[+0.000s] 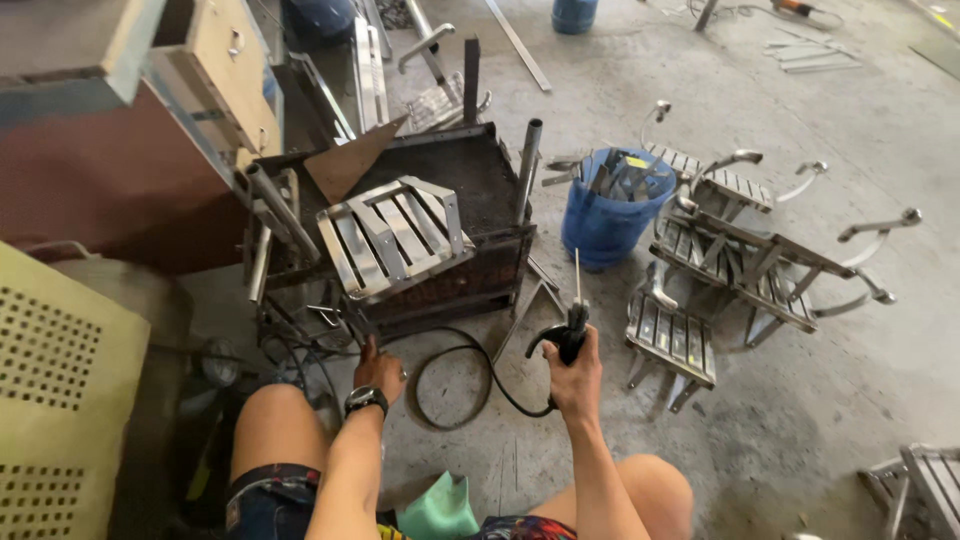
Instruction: The person welds metal components to form a small ladder-like structure using a hand-held electrode holder.
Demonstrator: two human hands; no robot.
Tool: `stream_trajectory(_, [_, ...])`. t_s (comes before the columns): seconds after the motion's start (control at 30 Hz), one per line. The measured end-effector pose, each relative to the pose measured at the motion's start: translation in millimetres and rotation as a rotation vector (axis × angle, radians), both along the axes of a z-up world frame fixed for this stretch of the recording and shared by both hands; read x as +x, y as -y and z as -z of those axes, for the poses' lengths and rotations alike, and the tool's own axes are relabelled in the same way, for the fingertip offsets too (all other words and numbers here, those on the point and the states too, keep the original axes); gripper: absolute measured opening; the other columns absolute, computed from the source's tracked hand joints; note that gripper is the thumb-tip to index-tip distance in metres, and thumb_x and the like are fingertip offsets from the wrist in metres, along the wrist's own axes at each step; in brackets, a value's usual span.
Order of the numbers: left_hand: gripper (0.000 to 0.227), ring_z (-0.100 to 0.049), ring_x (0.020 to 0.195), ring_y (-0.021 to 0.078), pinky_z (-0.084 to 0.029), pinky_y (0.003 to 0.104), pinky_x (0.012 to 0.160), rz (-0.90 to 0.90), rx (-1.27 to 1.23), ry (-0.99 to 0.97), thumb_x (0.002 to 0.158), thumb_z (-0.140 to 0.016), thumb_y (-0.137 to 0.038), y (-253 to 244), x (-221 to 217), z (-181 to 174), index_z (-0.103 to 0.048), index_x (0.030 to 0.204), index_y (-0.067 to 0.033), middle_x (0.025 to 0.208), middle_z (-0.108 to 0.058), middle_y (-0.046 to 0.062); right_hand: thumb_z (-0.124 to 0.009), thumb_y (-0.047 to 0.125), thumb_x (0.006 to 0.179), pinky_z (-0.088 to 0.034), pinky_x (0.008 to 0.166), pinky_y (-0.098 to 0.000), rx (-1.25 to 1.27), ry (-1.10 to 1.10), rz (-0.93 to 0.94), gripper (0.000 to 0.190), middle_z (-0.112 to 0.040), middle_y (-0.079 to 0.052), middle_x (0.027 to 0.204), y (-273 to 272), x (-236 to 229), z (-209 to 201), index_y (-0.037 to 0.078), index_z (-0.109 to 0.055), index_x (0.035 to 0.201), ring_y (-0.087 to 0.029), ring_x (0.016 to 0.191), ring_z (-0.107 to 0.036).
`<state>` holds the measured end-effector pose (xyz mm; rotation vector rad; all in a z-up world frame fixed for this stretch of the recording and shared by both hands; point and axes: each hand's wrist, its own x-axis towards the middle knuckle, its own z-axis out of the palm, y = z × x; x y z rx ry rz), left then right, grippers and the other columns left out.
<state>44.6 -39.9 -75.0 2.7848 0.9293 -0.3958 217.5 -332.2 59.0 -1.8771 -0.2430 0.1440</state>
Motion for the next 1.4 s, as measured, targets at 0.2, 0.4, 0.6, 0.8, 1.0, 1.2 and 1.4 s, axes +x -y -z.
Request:
stream_trajectory(0.2, [0.027,-0.027,0.152,0.0458,-0.029,0.049,0.126,0.025,0.066,0.032,0.089,-0.072,-0.036,-6.8,-1.4,22.9,-0.080,0.101,-0.0137,0.124,-0.072,0.012,-0.081,0.020,0.088,-0.056,0.080,-0.0452,-0.040,0.002,-0.006,0.040,-0.074,-0.012,0.082,3.3,4.2,-5.4,0.018,-0.055,0.118,-0.031,0.083,-0.074])
stream_trajectory(0.4, [0.051,-0.060,0.130,0.0418,-0.048,0.058,0.108,0.067,-0.081,-0.109,0.081,-0.079,-0.049,-27.1,11.7,22.5,-0.071,0.113,-0.0100,0.122,-0.072,0.015,-0.081,0.023,0.089,-0.057,0.076,-0.0436,0.012,-0.008,-0.001,0.038,-0.074,-0.008,0.081,3.8,1.0,-11.0,0.021,-0.055,0.117,-0.029,0.082,-0.074])
stream_trajectory(0.6, [0.029,-0.067,0.071,0.0297,-0.055,0.041,0.066,0.262,0.613,0.931,0.095,-0.071,-0.026,16.8,78.5,-231.1,-0.061,0.069,-0.0181,0.064,-0.062,0.004,-0.081,0.021,0.089,-0.054,0.074,-0.0494,0.105,0.008,0.033,0.040,-0.070,-0.015,0.083,-3.9,3.7,-9.3,0.016,-0.054,0.119,-0.036,0.081,-0.071])
stream_trajectory(0.8, [0.025,-0.074,0.089,0.0364,-0.058,0.049,0.077,0.019,0.252,0.591,0.085,-0.080,-0.042,-66.3,140.7,-248.7,-0.077,0.086,-0.0170,0.082,-0.075,0.009,-0.078,0.019,0.091,-0.051,0.072,-0.0512,0.113,0.021,0.033,0.038,-0.068,-0.020,0.085,-1.7,10.4,-1.4,0.015,-0.052,0.118,-0.040,0.082,-0.070])
stream_trajectory(1.0, [0.046,-0.070,0.078,0.0429,-0.052,0.053,0.079,0.003,0.331,0.710,0.089,-0.077,-0.051,-137.1,180.1,-172.0,-0.069,0.064,-0.0131,0.068,-0.069,0.015,-0.082,0.016,0.086,-0.056,0.075,-0.0446,0.124,-0.008,0.114,0.040,-0.073,-0.013,0.083,3.0,21.5,-0.4,0.017,-0.055,0.116,-0.032,0.079,-0.073])
stream_trajectory(1.2, [0.039,-0.073,0.069,0.0302,-0.056,0.038,0.063,-0.067,0.136,0.817,0.090,-0.079,-0.058,-127.9,159.4,-206.0,-0.072,0.066,-0.0277,0.060,-0.069,-0.003,-0.084,0.018,0.085,-0.057,0.074,-0.0433,0.114,0.010,0.101,0.042,-0.073,-0.009,0.082,2.1,15.2,-10.2,0.021,-0.055,0.116,-0.028,0.077,-0.075])
stream_trajectory(1.4, [0.050,-0.073,0.074,0.0397,-0.058,0.046,0.067,-0.137,0.200,0.755,0.088,-0.075,-0.067,-93.9,156.5,-225.4,-0.075,0.068,-0.0207,0.065,-0.071,0.010,-0.082,0.018,0.086,-0.056,0.077,-0.0417,0.097,0.008,0.076,0.040,-0.074,-0.007,0.081,0.2,14.6,-14.8,0.020,-0.055,0.116,-0.028,0.078,-0.075])
